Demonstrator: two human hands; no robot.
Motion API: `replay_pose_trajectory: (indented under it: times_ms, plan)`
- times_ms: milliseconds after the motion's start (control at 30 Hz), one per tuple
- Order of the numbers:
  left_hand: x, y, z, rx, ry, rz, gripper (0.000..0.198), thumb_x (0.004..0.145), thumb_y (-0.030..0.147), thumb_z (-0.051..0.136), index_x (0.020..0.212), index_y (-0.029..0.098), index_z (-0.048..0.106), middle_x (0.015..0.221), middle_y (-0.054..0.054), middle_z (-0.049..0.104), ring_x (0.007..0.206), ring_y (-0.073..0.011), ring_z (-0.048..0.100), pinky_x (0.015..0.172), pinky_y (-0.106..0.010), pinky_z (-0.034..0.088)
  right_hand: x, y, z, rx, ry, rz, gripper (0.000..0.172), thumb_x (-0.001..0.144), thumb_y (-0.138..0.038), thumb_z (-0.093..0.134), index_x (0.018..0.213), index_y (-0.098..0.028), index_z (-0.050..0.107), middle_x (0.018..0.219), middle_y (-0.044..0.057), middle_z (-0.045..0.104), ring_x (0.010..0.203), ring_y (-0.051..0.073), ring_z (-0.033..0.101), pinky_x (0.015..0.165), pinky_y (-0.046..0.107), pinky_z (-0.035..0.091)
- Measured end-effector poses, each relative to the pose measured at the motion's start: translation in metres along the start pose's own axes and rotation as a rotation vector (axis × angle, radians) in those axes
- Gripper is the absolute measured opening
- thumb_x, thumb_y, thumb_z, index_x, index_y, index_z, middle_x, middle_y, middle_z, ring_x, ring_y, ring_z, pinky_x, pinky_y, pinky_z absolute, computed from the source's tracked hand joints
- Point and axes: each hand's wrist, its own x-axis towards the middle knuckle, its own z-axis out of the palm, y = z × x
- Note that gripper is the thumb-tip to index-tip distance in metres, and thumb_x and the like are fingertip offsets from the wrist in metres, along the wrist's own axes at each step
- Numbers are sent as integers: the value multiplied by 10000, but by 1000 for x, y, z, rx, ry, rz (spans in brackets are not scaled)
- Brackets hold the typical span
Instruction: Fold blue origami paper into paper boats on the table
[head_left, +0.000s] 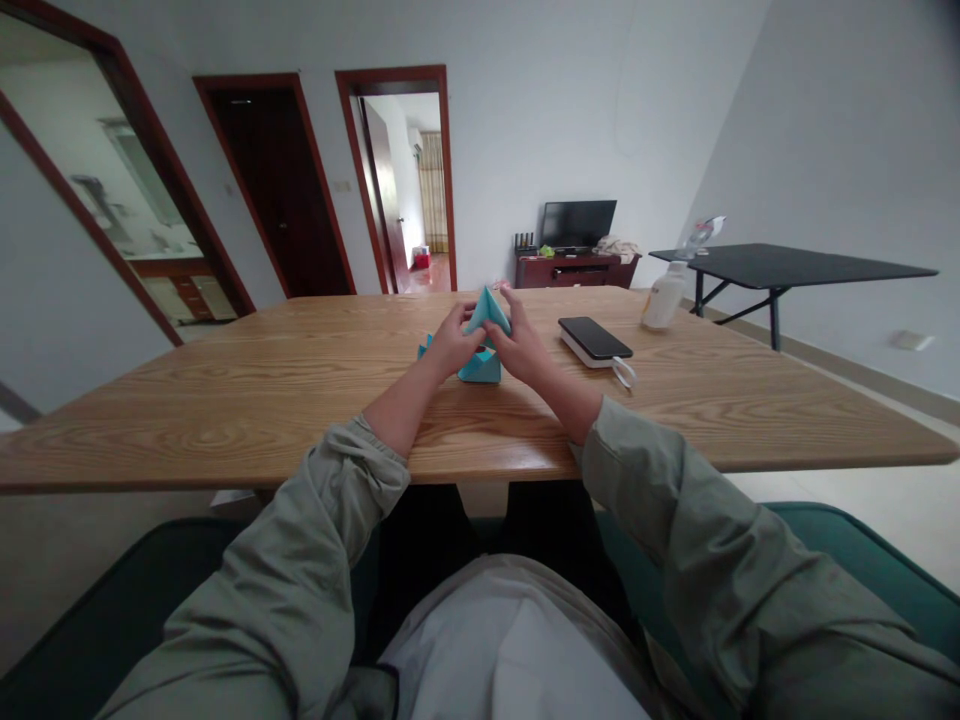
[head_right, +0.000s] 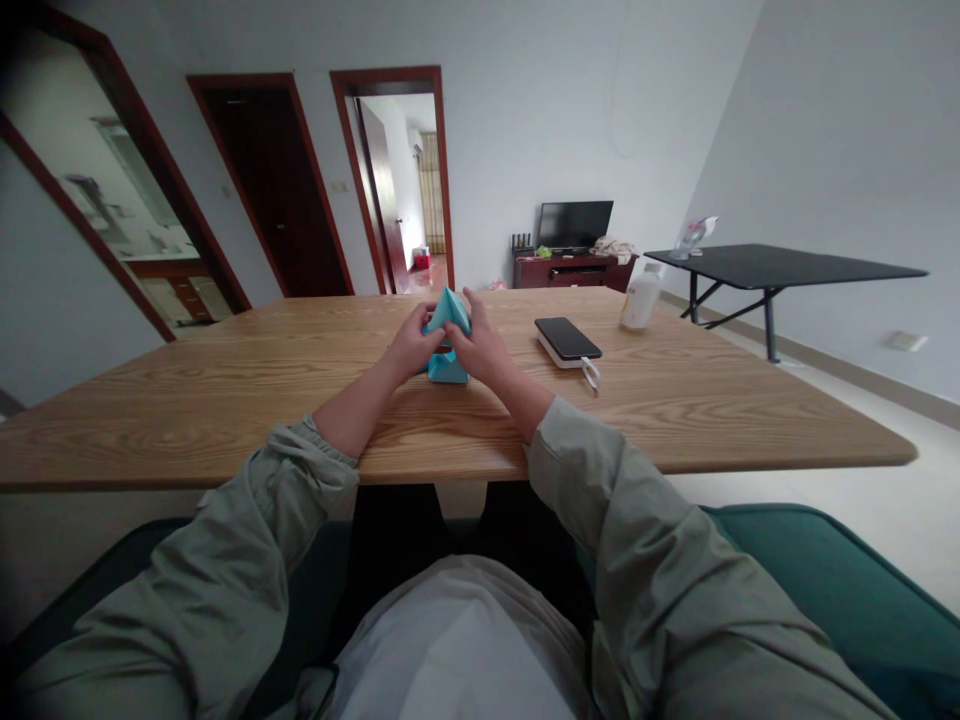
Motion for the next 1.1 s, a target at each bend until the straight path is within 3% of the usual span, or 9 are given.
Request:
replay_pose_trajectory:
  times_ms: [200, 367, 533, 667, 867, 1000, 1100]
  plan:
    - [-1, 1, 2, 197, 102, 123, 349, 749, 152, 655, 1086, 234, 618, 1034, -44, 663, 968, -206, 619, 803, -279, 521, 1, -2, 3, -15, 104, 67, 537, 873, -282, 496, 1407, -238, 475, 1135, 66, 700, 937, 256, 667, 943, 462, 501]
    - [2, -2, -4, 319, 179, 159, 329, 761, 121, 589, 1062, 242, 643, 1004, -26, 670, 928, -201, 623, 768, -293, 543, 3, -1, 0, -34, 135, 56, 510, 799, -197, 502, 1301, -192, 593, 1031, 62, 730, 900, 245, 663, 873, 406, 515]
    - [9, -6, -8, 88, 206, 26, 251, 748, 146, 570, 971, 198, 671, 917, -35, 662, 769, -178, 626, 593, -288, 568, 10, 17, -1, 85, 154, 61, 416, 745, -174, 492, 1097, -194, 712, 1011, 30, 742, 929, 222, 670, 878, 387, 529]
    - [11, -3, -13, -110, 223, -84, 227, 696, 131, 611, 911, 160, 677, 856, -43, 659, 749, -173, 638, 599, -299, 577, 14, 29, -2, 202, 133, 92, 346, 736, -195, 520, 1003, -208, 739, 935, 8, 746, 887, 212, 682, 844, 404, 557]
    - [10, 6, -22, -334, 185, -155, 273, 659, 140, 675, 924, 170, 615, 841, -27, 666, 714, -152, 660, 646, -287, 563, 10, 17, -10, 9, 112, 9, 336, 758, -201, 556, 1042, -199, 736, 967, 44, 751, 893, 238, 693, 853, 415, 551]
    - [9, 7, -19, -401, 121, -204, 369, 670, 153, 694, 1012, 215, 569, 796, 11, 647, 661, -142, 656, 640, -286, 552, 4, 8, -12, -204, 65, -14, 533, 760, -192, 583, 1291, -206, 625, 1136, 86, 721, 987, 286, 680, 893, 455, 531]
    - [9, 6, -14, -438, 74, -213, 334, 705, 254, 742, 981, 211, 559, 830, 7, 652, 684, -133, 659, 681, -285, 550, 1, 2, -10, -214, 8, -40, 646, 786, -174, 542, 1430, -209, 502, 1314, 93, 640, 1136, 294, 630, 977, 461, 493]
